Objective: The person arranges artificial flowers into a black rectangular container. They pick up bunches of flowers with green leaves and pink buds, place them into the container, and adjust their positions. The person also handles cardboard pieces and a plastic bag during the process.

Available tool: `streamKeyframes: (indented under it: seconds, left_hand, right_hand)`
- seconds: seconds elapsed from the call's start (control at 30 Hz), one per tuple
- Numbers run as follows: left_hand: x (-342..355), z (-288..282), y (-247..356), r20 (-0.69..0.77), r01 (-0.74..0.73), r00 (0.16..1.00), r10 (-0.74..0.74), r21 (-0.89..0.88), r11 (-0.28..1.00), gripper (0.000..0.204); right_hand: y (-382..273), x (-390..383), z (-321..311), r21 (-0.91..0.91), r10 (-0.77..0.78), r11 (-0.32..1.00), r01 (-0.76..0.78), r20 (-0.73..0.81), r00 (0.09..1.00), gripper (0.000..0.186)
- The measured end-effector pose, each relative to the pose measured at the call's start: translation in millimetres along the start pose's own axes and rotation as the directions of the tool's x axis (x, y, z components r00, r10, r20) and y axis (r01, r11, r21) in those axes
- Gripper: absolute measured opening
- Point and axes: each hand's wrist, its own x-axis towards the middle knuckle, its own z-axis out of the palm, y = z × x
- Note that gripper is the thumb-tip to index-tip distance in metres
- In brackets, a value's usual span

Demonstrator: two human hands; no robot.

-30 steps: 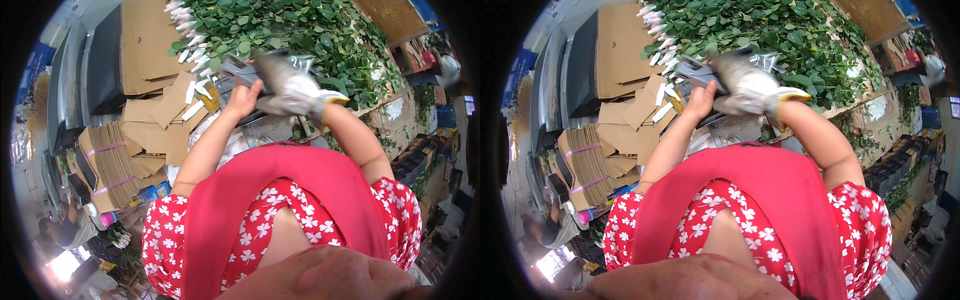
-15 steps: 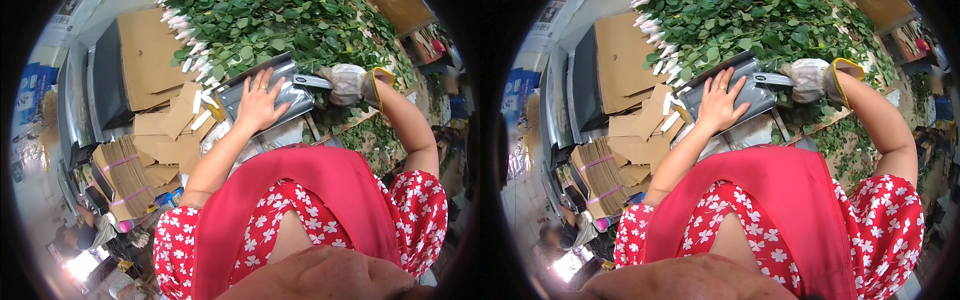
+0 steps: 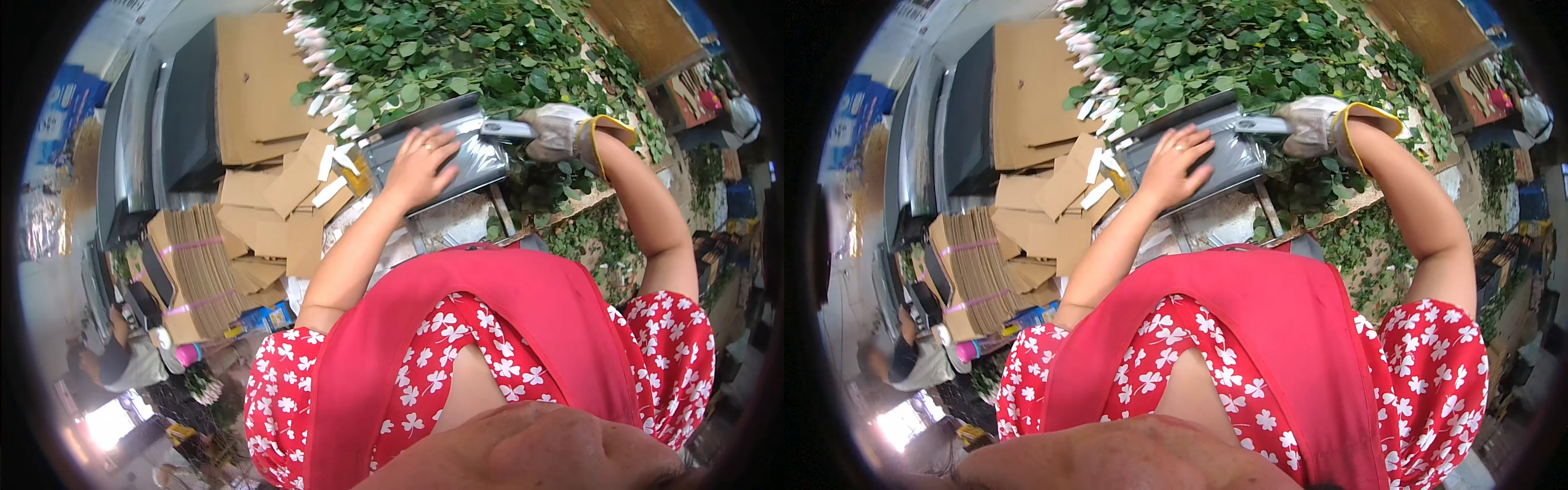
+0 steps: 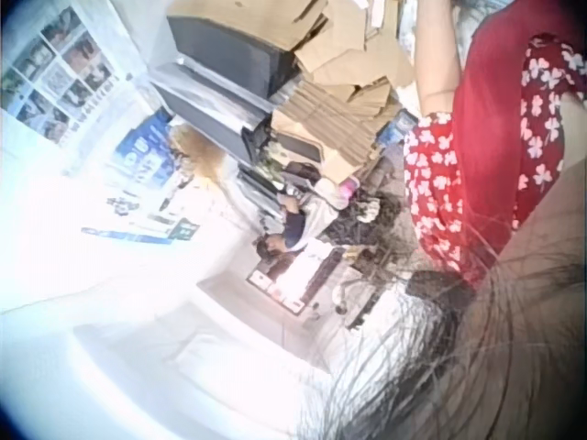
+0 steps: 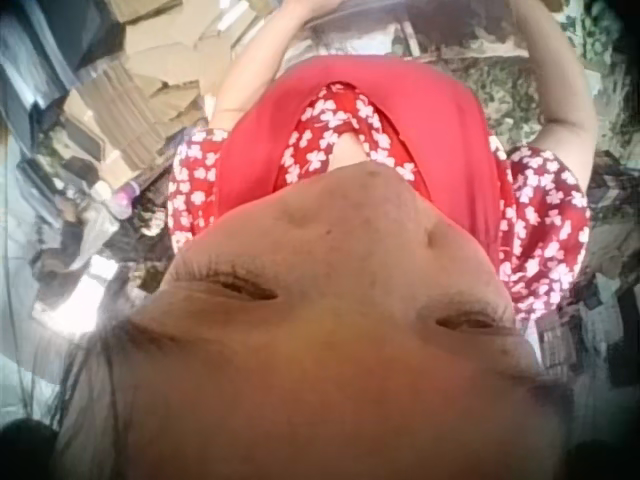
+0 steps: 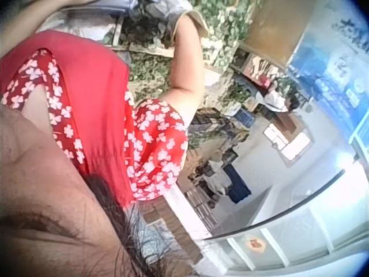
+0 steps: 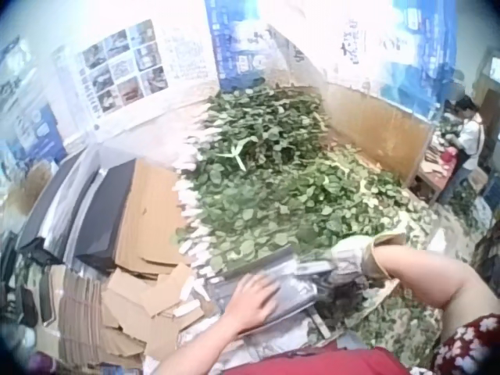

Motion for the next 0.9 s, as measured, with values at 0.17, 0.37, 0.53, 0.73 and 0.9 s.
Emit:
streamKeyframes:
  seconds: [0.17,0.37,0.53,0.73,0.9]
  left_hand:
    - [-135,29,-27,-0.655,0.48,0.613,-0.441,-0.135,0.867,0.048]
    - [-285,93,10,-0.193,0.639,0.762,-0.619,0.38,0.669,0.05]
    - [-438,71,54,-0.389,0.832,0.525,-0.757,0.424,0.358,0.044]
    - [-420,50,67,-0.626,0.95,0.254,-0.737,0.02,0.311,0.054]
    - [-303,59,8,-0.583,0.82,0.543,-0.605,0.212,0.532,0.047]
  right_hand:
    - [-27,-59,3,-0.12,-0.203,0.979,0.165,-0.53,0.823,0.028]
    - [-138,-30,81,0.287,-0.51,0.827,0.483,0.023,0.86,0.039]
    - [-206,37,154,0.465,-0.451,0.817,0.341,0.145,0.881,0.041]
    - [-262,74,196,0.734,-0.55,0.503,0.456,-0.136,0.824,0.034]
    - [-266,106,209,0.57,-0.4,0.772,0.28,0.094,0.912,0.035]
